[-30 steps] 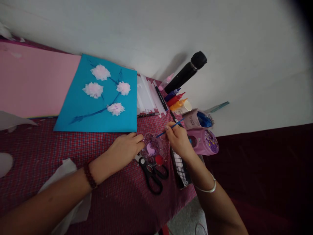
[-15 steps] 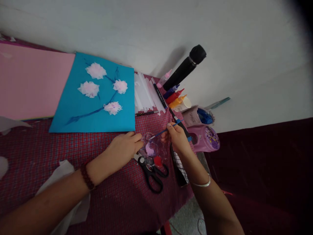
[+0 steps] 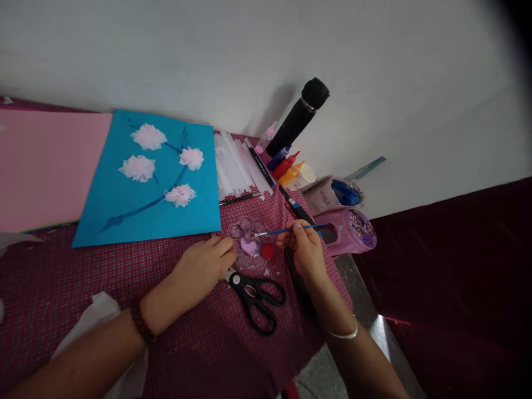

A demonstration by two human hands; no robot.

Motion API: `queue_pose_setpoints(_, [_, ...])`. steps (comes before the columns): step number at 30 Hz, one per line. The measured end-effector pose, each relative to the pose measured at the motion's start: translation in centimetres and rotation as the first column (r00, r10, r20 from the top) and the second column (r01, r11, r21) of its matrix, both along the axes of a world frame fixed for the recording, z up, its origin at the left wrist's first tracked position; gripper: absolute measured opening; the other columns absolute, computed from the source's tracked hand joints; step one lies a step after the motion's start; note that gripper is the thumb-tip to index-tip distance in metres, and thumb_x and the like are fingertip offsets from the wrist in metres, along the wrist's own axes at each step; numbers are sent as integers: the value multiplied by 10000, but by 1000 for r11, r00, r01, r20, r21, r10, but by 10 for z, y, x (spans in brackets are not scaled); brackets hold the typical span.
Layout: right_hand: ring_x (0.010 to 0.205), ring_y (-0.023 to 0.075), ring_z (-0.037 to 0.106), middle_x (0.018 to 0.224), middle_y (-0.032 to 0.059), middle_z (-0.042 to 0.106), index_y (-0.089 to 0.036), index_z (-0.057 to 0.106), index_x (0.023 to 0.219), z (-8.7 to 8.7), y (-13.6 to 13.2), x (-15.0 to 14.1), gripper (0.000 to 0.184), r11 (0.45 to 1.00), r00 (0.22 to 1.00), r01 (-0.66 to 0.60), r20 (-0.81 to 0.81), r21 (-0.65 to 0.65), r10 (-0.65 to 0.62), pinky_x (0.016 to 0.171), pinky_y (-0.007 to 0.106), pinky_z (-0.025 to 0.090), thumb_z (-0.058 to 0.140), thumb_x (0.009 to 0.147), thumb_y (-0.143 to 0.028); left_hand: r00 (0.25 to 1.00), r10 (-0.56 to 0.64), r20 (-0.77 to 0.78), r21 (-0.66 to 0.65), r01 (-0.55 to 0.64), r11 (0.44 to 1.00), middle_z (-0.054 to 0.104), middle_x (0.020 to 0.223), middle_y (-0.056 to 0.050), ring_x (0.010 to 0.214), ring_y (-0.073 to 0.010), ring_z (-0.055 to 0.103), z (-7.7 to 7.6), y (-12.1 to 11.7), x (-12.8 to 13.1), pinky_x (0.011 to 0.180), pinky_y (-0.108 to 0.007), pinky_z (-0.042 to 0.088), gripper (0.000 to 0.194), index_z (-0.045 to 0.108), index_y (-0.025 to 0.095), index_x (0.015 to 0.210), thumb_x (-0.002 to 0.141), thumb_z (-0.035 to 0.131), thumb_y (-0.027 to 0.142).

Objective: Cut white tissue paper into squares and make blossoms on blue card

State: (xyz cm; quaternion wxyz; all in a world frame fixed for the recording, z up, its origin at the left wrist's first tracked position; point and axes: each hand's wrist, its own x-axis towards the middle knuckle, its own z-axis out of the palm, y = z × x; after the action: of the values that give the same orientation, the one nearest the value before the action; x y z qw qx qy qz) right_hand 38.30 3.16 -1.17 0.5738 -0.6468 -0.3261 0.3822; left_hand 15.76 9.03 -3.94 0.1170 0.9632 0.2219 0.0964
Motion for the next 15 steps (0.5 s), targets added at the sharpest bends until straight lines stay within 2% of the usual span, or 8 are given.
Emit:
queue_pose_setpoints(5, [448, 156, 604, 562, -27, 653, -241, 539, 777, -6, 5, 0, 209, 999, 1000, 11, 19, -33, -10, 429, 264, 488, 549, 835, -441, 999, 16, -38, -20, -16, 1000, 577, 868, -53, 811, -211, 535, 1, 0, 1, 664, -318, 465, 112, 637, 191, 885, 852, 555, 123])
queue_pose_setpoints(9, [427, 143, 581, 508, -53, 610, -239, 521, 779, -8, 3, 3, 172, 998, 997, 66, 31, -1, -66, 443, 254, 488, 512, 857, -392, 995, 49, -83, -44, -53, 998, 585, 925, -66, 863, -224, 544, 1, 1, 1, 695, -330, 481, 153, 642, 199, 934, 847, 552, 110])
queue_pose_setpoints(15, [474, 131, 613, 552, -42, 634, -224, 540, 796, -16, -1, 2, 184, 1000, 999, 9, 46, 5, -9, 479, 233, 492, 503, 875, -386, 991, 49, -124, -53, -56, 997, 588, 969, -84, 909, -245, 550, 1, 2, 2, 714, -349, 494, 200, 644, 199, 997, 851, 540, 111])
